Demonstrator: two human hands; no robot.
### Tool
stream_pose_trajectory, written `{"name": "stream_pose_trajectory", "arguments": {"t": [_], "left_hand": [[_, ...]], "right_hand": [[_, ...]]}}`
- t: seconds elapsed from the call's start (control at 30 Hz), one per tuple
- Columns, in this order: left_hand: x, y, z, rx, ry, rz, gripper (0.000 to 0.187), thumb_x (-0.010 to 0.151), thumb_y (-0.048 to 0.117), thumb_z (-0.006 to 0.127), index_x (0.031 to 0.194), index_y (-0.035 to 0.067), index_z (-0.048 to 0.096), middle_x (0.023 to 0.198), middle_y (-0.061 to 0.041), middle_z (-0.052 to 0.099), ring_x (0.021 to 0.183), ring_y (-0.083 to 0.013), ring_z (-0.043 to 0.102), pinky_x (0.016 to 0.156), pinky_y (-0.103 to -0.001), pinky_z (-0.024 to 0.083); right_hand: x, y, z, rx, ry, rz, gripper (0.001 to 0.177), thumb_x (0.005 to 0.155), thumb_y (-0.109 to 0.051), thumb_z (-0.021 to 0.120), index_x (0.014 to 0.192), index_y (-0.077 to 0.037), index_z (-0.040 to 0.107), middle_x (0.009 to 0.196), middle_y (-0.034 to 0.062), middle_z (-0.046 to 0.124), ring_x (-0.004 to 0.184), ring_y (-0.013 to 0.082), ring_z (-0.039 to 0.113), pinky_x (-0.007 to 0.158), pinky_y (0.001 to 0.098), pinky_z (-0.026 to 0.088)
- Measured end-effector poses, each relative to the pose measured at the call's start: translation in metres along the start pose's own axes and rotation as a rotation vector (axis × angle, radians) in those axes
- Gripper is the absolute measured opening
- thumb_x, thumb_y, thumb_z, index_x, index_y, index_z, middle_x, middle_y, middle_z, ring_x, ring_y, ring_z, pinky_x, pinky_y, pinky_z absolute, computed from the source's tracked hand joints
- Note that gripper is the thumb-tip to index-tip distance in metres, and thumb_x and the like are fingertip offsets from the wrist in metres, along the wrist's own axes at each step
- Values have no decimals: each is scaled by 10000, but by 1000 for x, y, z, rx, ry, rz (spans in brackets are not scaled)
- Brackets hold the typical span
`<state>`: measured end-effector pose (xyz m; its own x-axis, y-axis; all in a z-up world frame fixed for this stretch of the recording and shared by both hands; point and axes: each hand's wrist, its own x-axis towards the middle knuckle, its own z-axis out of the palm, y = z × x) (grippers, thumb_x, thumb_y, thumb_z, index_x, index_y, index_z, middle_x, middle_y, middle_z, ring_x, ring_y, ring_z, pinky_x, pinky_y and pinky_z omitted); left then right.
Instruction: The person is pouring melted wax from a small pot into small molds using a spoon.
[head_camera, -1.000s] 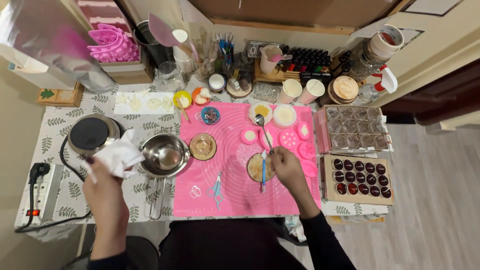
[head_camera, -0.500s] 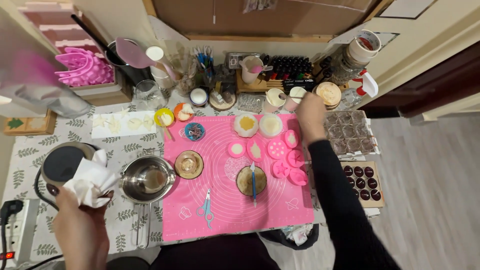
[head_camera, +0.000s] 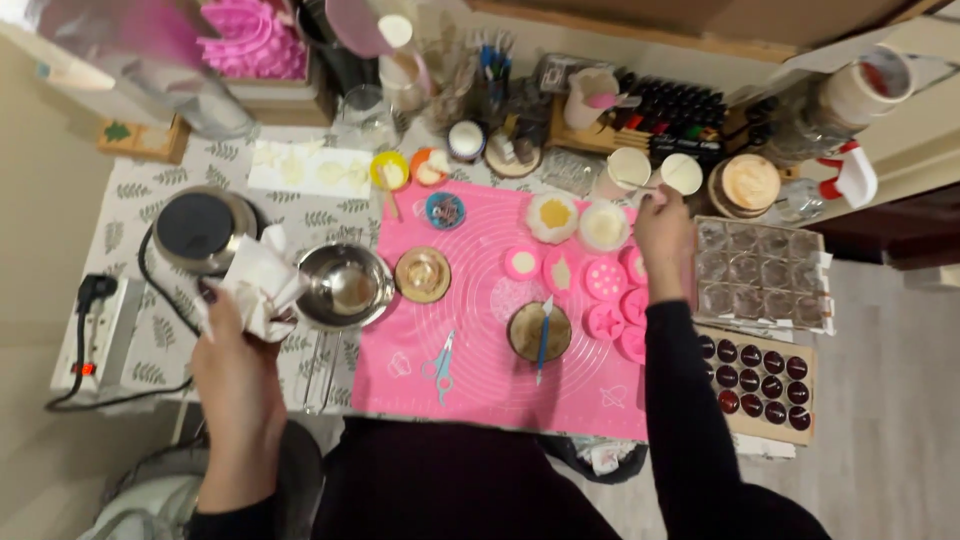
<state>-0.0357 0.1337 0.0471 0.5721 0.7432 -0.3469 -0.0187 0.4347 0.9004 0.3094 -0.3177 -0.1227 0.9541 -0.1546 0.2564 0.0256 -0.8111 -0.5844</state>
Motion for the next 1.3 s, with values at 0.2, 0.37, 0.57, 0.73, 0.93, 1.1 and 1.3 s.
{"name": "stream_pose_trajectory", "arguments": {"t": [0.2,0.37,0.57,0.73,0.93,1.1,1.3], "left_hand": [[-20,-9,24,33,-35,14,328,1087,323,555,1195,18,611,1082,-38,682,926,-111,652,829,-289,528],[-27,-13,29,95,-104,39,334,1103,337,558,1164,16,627,1038,-26,682,895,-107,627,803,-281,507],[-38,-47,29,684,-330,136,367,1052,323,530,1213,13,642,951,-87,706,860,-198,667,754,-329,506],[-63,-69,28,820,-542,278,406,1032,270,454,1265,-16,625,1054,-210,679,993,-324,660,874,-379,489],[-35,-91,-46,1045,-374,233,402,1059,303,486,1105,-68,635,1104,-228,594,1082,-345,549,998,-393,386],[27,-126,-117,1250,-309,-265,541,788,338,837,1071,-87,660,831,-123,658,797,-284,673,781,-422,549],[66,-170,-144,136,-563,-831,362,991,255,686,795,-18,550,565,-31,469,515,-179,521,514,-328,444]], "right_hand": [[-173,-69,-5,397,-597,99,233,936,-214,677,957,16,711,1216,98,712,911,226,752,768,367,633],[-268,-120,-11,241,-753,139,228,933,-213,668,1107,-79,728,964,134,740,796,210,709,753,348,580],[-273,-231,-68,1200,-1057,487,458,951,-159,564,1407,-129,532,1138,37,653,870,163,692,753,332,601],[-298,-228,-53,1203,-1024,464,365,997,-106,606,1342,6,580,1069,91,702,899,137,671,797,322,562],[-302,-184,-19,1088,-831,526,278,1038,-104,573,1233,72,662,984,124,762,797,176,697,734,324,569],[-292,-169,-18,933,-683,790,242,976,-103,534,1186,-5,605,891,156,744,719,275,708,657,372,606],[-296,-161,-9,852,-802,697,254,904,-28,552,1124,39,659,934,131,715,755,218,707,700,369,618]]}}
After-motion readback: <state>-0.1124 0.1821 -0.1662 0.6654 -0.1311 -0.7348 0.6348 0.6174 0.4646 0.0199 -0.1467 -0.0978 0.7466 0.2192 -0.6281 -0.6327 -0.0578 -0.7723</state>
